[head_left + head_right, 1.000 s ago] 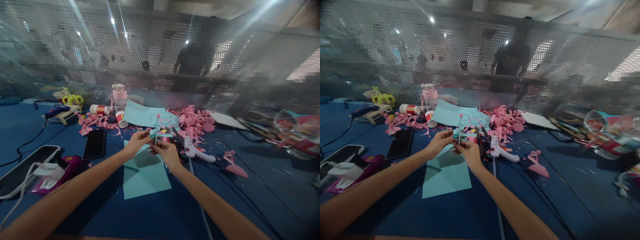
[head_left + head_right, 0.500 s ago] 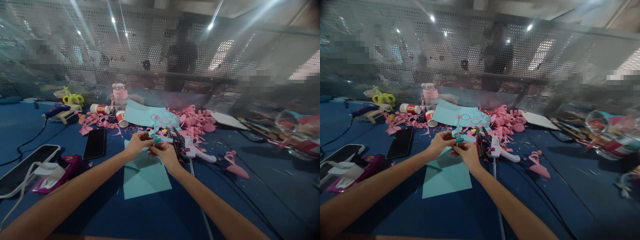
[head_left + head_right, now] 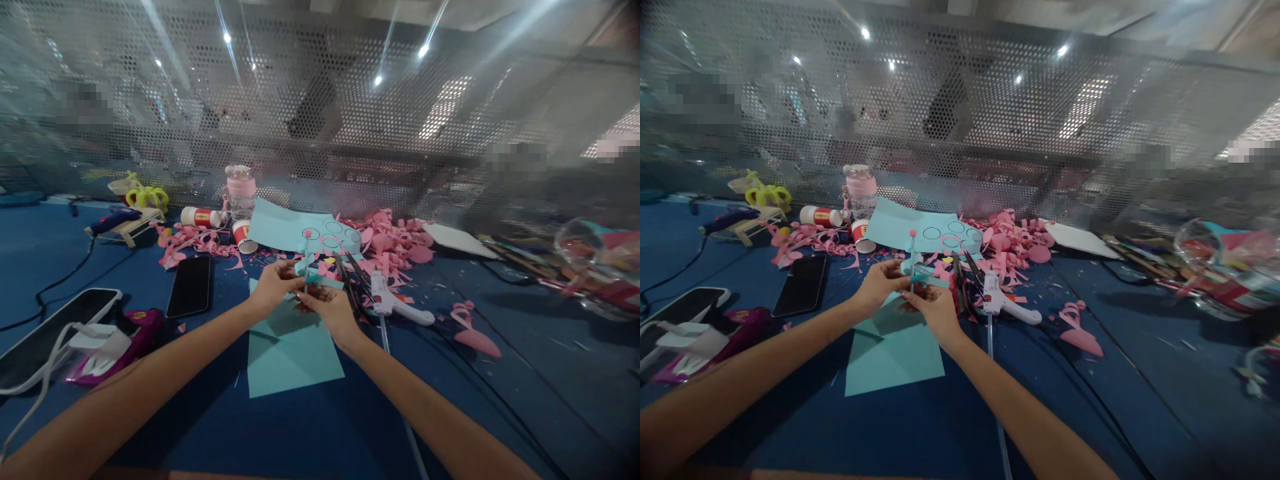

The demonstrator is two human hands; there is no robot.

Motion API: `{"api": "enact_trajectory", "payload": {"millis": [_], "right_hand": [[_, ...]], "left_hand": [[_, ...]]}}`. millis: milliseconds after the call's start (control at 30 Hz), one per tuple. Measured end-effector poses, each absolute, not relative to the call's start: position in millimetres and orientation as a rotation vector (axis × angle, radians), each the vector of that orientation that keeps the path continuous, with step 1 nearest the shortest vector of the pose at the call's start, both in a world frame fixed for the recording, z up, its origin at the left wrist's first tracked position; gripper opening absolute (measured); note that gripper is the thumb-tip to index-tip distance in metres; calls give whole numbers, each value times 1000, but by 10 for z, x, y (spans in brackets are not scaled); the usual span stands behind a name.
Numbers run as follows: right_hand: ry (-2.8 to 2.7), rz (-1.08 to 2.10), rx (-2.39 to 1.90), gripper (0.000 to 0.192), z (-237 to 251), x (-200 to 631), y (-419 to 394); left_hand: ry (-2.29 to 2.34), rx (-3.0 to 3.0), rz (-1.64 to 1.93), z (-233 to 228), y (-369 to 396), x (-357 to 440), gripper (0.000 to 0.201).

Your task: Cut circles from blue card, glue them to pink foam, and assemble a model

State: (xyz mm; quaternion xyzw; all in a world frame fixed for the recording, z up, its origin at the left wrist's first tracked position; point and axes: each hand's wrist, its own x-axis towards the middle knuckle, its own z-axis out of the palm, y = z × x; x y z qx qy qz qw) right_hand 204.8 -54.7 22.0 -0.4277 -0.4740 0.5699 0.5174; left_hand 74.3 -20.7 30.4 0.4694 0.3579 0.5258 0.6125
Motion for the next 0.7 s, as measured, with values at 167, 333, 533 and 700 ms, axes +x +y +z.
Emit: {"api": "enact_trajectory", "payload": {"millis": [167,333,533,700], "right_hand": [[-1130,1271,-1038,40,246,2089,-582],[-1161,1048,-1050,33,261,2155,-582],[-1307,885,-1122,32,246,2157,-591],[-1262,1099,-1073,41,247,2119,-585]], "left_hand": [[789,1082,1249,296,-178,719,45],[791,1060,1262,270,-165,713,41],[763,1043,1245,246,-168,725,41],[807,968,1268,270,-186,730,45]]}}
